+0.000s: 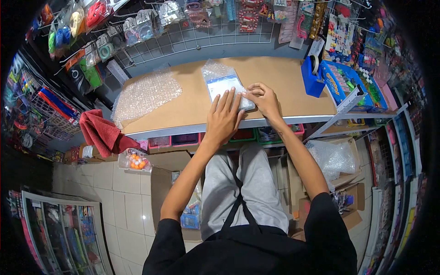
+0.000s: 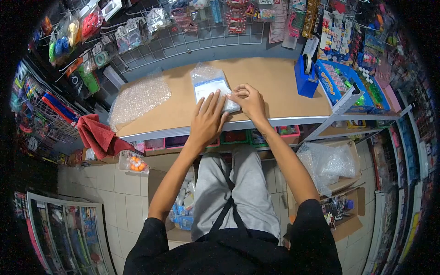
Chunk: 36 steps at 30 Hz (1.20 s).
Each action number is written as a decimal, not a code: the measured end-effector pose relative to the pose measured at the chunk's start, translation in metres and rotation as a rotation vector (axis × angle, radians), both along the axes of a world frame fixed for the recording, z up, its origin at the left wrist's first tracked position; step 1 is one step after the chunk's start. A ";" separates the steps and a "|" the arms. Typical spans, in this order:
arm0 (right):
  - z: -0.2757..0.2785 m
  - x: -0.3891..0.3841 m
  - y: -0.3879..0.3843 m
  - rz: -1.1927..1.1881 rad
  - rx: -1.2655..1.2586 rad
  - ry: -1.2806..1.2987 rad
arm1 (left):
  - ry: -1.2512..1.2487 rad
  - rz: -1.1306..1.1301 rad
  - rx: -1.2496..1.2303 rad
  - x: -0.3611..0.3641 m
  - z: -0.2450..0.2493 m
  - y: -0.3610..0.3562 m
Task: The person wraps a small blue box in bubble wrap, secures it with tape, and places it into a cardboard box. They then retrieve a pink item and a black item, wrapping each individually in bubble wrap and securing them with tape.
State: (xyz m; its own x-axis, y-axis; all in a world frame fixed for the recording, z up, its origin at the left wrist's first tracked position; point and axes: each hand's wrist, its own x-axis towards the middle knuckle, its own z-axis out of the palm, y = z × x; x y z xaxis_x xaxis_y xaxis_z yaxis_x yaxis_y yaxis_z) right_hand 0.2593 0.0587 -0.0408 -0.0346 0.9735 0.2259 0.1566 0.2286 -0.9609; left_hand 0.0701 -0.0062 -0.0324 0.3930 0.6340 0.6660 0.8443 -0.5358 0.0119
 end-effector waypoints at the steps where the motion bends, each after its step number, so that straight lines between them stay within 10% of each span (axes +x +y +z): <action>1: 0.002 -0.001 -0.001 -0.025 -0.001 -0.031 | -0.015 0.002 -0.025 0.000 -0.003 0.003; 22: 0.043 0.001 -0.014 -0.258 0.200 -0.759 | 0.022 0.057 -0.042 0.010 -0.005 0.022; 29: 0.077 0.128 -0.011 -0.604 0.465 -0.607 | 0.045 0.067 -0.032 0.010 0.000 0.019; 36: 0.074 0.268 0.033 -0.504 0.017 -0.780 | 0.020 0.023 -0.056 0.009 0.000 0.022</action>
